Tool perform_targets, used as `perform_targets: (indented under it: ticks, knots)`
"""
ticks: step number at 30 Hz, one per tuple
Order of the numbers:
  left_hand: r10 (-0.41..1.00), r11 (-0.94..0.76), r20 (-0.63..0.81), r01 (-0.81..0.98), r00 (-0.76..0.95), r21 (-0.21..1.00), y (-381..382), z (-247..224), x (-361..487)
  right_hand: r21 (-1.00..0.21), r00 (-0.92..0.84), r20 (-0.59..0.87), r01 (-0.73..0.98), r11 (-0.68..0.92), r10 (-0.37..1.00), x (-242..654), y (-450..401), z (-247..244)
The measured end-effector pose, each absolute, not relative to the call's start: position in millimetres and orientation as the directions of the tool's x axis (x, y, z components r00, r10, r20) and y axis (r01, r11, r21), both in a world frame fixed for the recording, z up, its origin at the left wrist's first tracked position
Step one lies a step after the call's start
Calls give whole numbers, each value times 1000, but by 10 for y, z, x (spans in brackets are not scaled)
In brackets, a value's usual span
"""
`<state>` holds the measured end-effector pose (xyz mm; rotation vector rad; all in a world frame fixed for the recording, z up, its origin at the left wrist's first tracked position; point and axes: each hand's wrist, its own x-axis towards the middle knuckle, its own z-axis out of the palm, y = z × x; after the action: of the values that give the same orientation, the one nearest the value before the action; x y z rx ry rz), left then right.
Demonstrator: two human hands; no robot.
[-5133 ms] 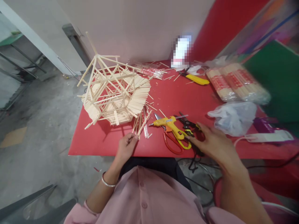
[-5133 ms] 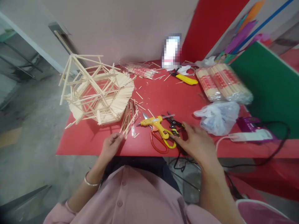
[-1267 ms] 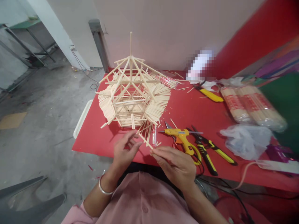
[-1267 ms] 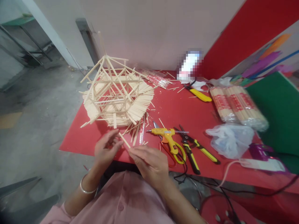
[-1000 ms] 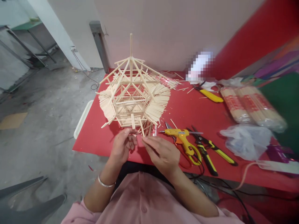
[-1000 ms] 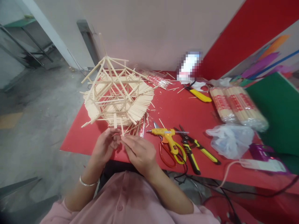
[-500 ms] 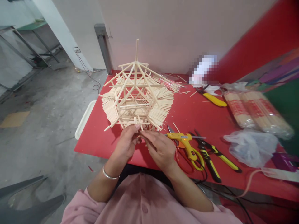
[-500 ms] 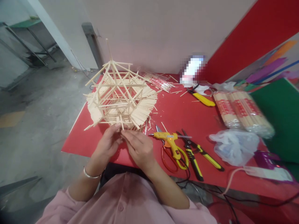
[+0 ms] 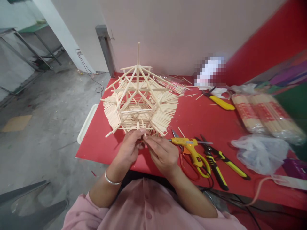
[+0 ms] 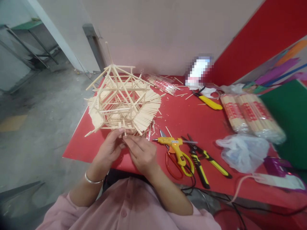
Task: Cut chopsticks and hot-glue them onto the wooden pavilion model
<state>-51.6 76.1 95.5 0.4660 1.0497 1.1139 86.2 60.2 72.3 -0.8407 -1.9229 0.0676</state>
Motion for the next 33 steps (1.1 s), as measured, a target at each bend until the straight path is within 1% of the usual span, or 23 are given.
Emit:
perform_targets:
  ticks: [12, 15, 19, 21, 24, 28, 33]
  knots:
    - [905, 402, -418, -487, 81, 776, 679, 972, -513, -396, -266, 778, 495, 773, 569, 893, 525, 786]
    - [912, 400, -391, -475, 124, 784, 600, 927, -553, -384, -264, 783, 507, 772, 563, 908, 448, 782]
    - [909, 416, -352, -504, 222, 757, 461, 779, -617, -395, -249, 786, 500, 771, 565, 945, 333, 764]
    - [907, 421, -344, -501, 242, 756, 400, 709, -636, -396, -248, 784, 506, 767, 569, 967, 288, 769]
    - [918, 396, -338, -455, 206, 798, 335, 655, -639, -391, -266, 774, 512, 765, 574, 989, 242, 782]
    - [926, 362, -371, -451, 71, 816, 281, 689, -619, -408, -283, 765, 482, 776, 578, 988, 192, 772]
    - [938, 328, -342, -456, 53, 828, 228, 811, -579, -387, -304, 780, 452, 804, 547, 979, 143, 769]
